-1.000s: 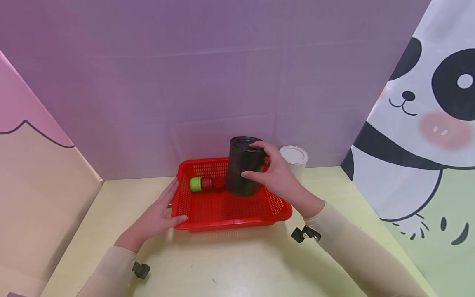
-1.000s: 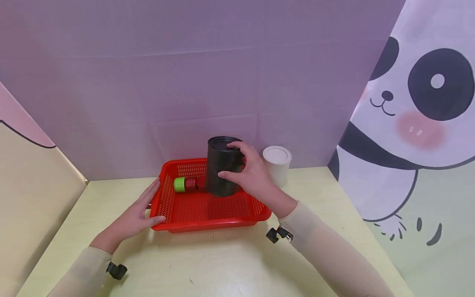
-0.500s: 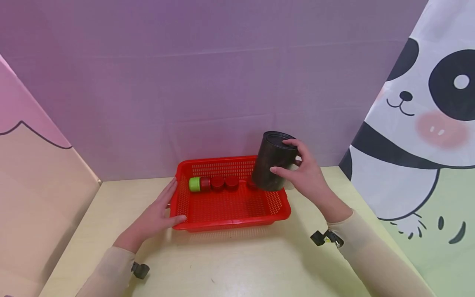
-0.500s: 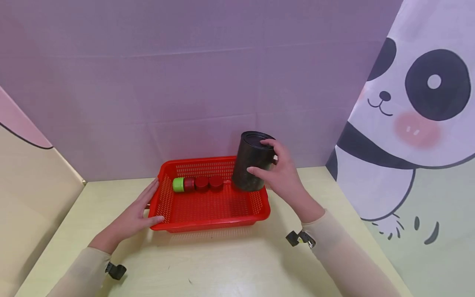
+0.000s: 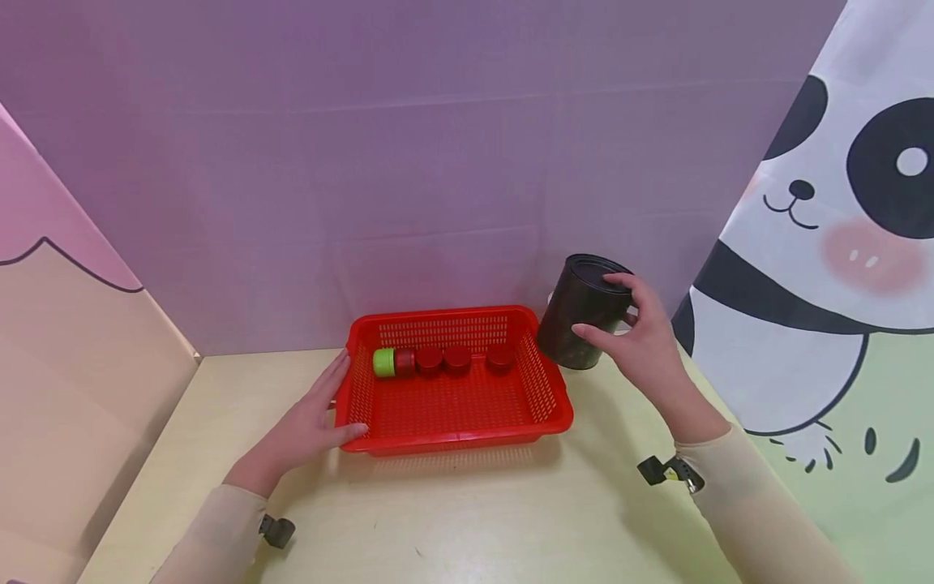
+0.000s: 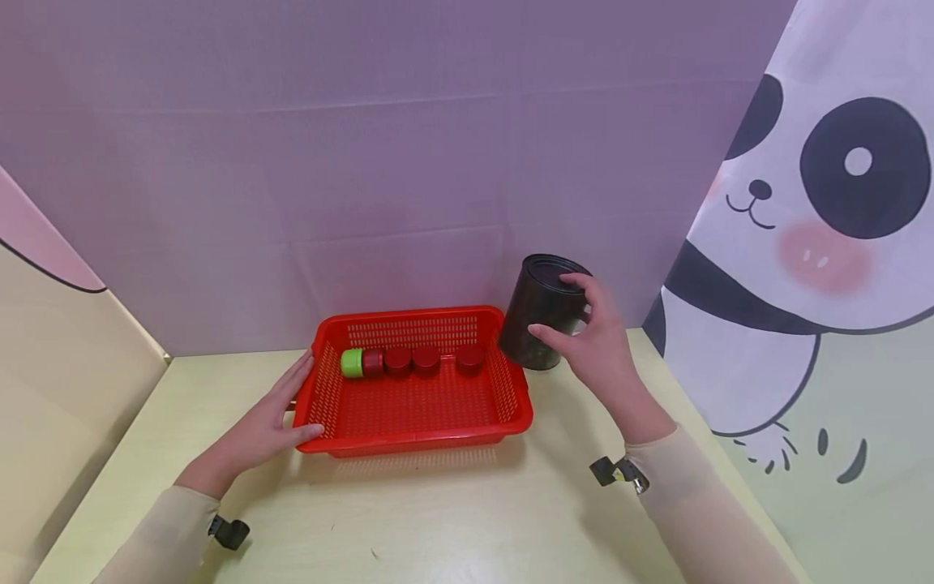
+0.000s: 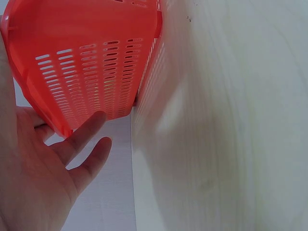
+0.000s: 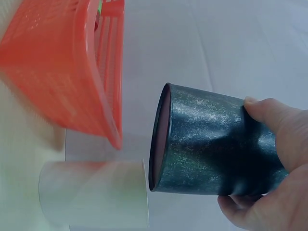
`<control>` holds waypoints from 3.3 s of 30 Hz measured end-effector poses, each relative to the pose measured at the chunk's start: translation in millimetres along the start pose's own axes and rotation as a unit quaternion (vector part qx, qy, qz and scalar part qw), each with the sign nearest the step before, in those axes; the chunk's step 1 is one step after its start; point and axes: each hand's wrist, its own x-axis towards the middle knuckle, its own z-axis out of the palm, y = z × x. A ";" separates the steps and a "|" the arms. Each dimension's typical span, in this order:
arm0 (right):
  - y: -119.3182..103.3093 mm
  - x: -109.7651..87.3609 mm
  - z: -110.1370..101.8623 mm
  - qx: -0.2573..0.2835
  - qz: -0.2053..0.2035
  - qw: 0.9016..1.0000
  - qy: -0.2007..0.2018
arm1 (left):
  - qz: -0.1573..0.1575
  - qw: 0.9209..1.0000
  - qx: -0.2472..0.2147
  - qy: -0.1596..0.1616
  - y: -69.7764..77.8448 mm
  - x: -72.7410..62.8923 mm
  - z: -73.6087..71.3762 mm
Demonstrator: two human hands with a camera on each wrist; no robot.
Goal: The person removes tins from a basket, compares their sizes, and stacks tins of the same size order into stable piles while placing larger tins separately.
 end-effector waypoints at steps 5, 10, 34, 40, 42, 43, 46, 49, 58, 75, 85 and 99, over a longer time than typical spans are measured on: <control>9.7 -2.1 -11.0 -0.027 -0.009 0.999 0.026 | 0.001 1.000 0.002 0.000 -1.7 1.1 0.8; 20.0 -4.6 -20.6 -0.039 -0.001 0.998 0.046 | 0.000 1.000 0.002 0.000 -2.5 1.7 0.3; 56.8 -11.2 -45.2 -0.118 -0.016 0.987 0.110 | 0.011 1.000 -0.008 0.003 -5.8 1.6 -0.9; 68.6 -7.0 -44.4 -0.119 -0.020 0.986 0.116 | 0.010 1.000 -0.007 0.004 -8.5 2.6 0.4; 73.8 -5.2 -43.9 -0.119 -0.023 0.986 0.119 | 0.009 1.000 -0.011 0.004 -8.1 2.9 0.5; 77.1 -4.3 -43.6 -0.118 -0.025 0.985 0.120 | 0.009 1.000 -0.014 0.003 -7.9 2.9 0.5; 87.1 -1.5 -43.2 -0.116 -0.028 0.985 0.123 | 0.009 1.000 -0.014 0.003 -7.1 3.0 0.5; 97.7 1.4 -42.8 -0.112 -0.032 0.985 0.129 | 0.005 1.000 -0.013 0.003 -6.6 2.9 0.7; 125.6 7.2 -37.7 -0.088 -0.003 0.987 0.134 | 0.008 1.000 -0.014 0.002 -5.9 3.0 1.4; 149.7 12.6 -30.7 -0.081 0.037 0.990 0.112 | 0.003 1.000 -0.022 0.004 -5.7 2.4 1.2; 169.0 16.5 -24.5 -0.078 0.047 0.991 0.097 | 0.011 1.000 -0.027 0.007 -7.2 2.7 2.0; 180.7 21.5 -18.2 -0.085 0.077 0.992 0.055 | 0.009 1.000 -0.028 0.004 -9.4 3.9 1.8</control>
